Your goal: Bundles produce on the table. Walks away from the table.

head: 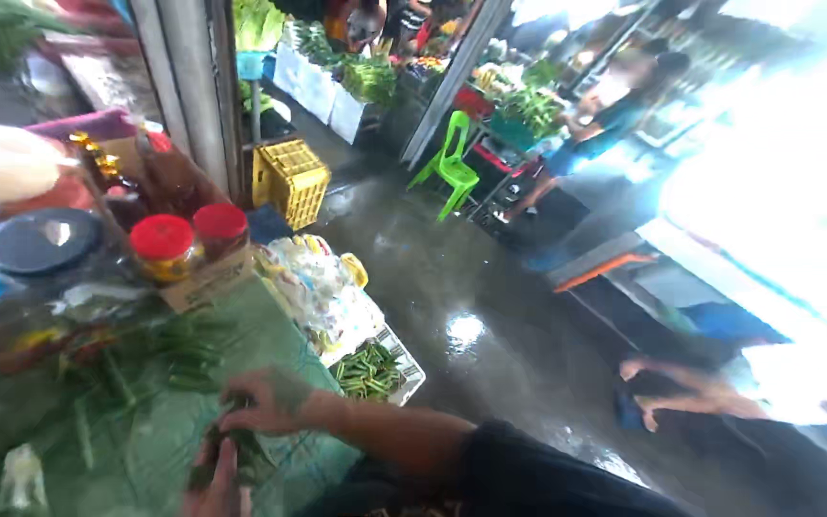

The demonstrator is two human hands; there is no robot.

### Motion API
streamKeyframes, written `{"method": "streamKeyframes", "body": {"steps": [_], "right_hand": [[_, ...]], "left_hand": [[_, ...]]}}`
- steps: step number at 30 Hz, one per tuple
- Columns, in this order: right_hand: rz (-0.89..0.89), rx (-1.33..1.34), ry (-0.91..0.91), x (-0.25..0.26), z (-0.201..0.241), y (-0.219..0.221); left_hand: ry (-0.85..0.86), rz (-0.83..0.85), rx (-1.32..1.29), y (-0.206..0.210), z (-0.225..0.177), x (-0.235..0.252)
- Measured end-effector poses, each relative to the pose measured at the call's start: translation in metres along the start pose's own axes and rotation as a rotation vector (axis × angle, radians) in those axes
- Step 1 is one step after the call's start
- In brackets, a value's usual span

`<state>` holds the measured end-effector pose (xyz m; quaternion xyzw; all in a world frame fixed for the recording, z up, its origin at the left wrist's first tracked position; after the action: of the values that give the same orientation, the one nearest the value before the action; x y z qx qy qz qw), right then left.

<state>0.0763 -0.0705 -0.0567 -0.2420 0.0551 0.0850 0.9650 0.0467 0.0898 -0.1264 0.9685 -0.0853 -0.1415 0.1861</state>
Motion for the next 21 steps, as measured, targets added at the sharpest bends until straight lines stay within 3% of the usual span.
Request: {"method": "streamKeyframes", "body": {"steps": [7, 13, 18, 21], "right_hand": [[0.02, -0.032, 0.02, -0.011, 0.0, 0.005], [-0.079, 0.047, 0.07, -0.012, -0.003, 0.0], [0.022, 0.035, 0.087, -0.008, -0.011, 0.008], [-0.03, 0.073, 0.123, -0.011, -0.019, 0.005]], "left_hand": [[0.048, -0.06, 0.056, 0.002, 0.01, 0.01], [-0.153, -0.074, -0.068, 0.018, 0.01, 0.001], [-0.176, 0.087, -0.087, 0.02, 0.014, 0.0], [-0.11, 0.122, -0.092, 0.02, 0.015, 0.0]]}}
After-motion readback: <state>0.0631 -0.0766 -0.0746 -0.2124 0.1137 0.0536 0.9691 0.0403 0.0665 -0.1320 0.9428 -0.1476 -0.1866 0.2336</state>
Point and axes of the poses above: each hand's wrist, its own x-axis towards the middle knuckle, its own y-axis out of the palm, z = x × y, the point moved 2 cm from there along x, towards the middle knuckle, and after that the axes turned 2 degrees about x, right-handed, at the moved point
